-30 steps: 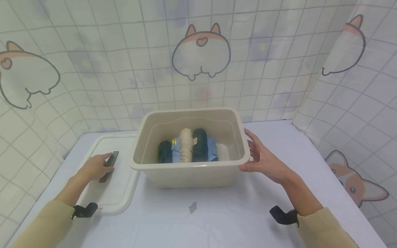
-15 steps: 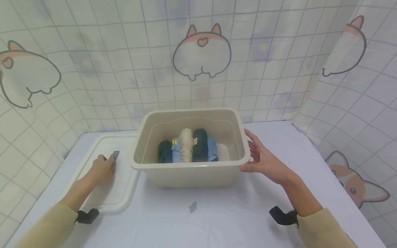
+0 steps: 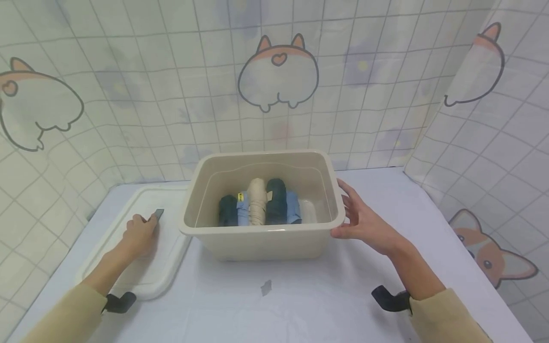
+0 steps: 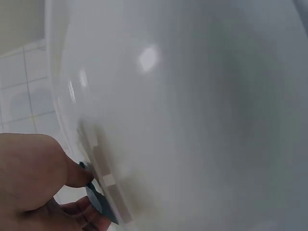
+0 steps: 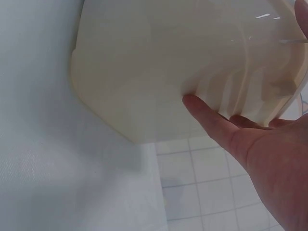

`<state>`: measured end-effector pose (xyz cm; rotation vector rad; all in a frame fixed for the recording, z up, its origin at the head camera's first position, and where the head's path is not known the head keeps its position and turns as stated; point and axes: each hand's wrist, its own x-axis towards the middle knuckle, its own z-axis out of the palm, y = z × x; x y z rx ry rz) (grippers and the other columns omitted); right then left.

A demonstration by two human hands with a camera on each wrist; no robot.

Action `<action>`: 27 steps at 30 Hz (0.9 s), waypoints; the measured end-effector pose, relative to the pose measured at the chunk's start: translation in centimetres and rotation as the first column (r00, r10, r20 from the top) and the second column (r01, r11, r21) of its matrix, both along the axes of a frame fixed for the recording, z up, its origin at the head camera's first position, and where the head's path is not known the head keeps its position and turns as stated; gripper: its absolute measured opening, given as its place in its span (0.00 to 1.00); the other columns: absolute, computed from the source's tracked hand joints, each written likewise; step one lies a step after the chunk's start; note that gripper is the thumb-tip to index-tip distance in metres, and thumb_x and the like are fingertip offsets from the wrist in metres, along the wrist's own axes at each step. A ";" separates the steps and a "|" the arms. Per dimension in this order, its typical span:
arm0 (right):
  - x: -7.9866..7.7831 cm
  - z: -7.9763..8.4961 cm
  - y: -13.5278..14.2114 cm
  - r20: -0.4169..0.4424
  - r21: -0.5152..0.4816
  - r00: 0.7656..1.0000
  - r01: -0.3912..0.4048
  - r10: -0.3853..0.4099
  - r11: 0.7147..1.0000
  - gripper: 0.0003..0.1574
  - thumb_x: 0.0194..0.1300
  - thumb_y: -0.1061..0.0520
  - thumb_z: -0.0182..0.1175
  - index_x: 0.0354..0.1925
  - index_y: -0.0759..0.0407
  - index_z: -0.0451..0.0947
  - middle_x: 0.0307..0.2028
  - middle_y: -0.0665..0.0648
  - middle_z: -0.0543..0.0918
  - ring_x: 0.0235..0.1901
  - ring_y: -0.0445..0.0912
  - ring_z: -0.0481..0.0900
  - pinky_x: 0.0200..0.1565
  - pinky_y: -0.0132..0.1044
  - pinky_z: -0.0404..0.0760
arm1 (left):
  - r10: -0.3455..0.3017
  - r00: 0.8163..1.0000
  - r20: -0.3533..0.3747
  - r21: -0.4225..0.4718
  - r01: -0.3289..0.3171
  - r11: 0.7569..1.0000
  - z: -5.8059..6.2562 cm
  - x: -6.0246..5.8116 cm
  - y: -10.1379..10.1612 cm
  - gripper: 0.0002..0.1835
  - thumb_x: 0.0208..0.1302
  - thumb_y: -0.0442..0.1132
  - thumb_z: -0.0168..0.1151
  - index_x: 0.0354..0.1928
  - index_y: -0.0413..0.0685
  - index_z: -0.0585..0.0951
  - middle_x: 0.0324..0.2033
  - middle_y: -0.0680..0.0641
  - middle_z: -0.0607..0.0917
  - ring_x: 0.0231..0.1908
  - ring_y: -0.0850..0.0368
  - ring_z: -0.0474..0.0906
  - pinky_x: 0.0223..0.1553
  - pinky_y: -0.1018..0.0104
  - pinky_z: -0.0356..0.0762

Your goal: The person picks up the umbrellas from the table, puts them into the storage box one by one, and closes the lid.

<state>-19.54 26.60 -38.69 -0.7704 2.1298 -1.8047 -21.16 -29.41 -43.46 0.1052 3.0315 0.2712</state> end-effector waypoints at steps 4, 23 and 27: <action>0.0 0.0 0.1 -0.001 -0.004 1.000 -0.004 0.004 1.000 0.70 0.61 0.67 0.71 0.83 0.46 0.35 0.75 0.71 0.53 0.67 0.63 0.64 0.57 0.39 0.78 | -0.013 0.999 -0.032 -0.006 0.013 1.000 0.2 0.0 -0.4 0.29 0.70 0.26 0.51 0.67 0.14 0.59 0.46 0.18 0.64 0.48 0.24 0.65 0.42 0.38 0.73; 0.0 -0.1 0.0 -0.008 -0.017 1.000 -0.027 0.026 1.000 0.69 0.61 0.70 0.69 0.83 0.47 0.35 0.73 0.73 0.54 0.66 0.58 0.68 0.57 0.39 0.79 | -0.022 0.982 -0.189 0.111 0.044 0.993 2.7 0.1 -3.6 0.34 0.63 0.21 0.53 0.71 0.18 0.57 0.53 0.15 0.60 0.55 0.18 0.58 0.46 0.27 0.66; 0.0 0.0 0.0 -0.006 -0.002 1.000 -0.011 0.011 1.000 0.70 0.61 0.69 0.70 0.83 0.46 0.35 0.74 0.71 0.54 0.67 0.62 0.66 0.57 0.39 0.79 | -0.034 0.978 -0.206 0.132 0.062 0.989 4.0 0.0 -4.4 0.34 0.65 0.21 0.53 0.72 0.19 0.55 0.55 0.14 0.59 0.56 0.16 0.57 0.48 0.25 0.64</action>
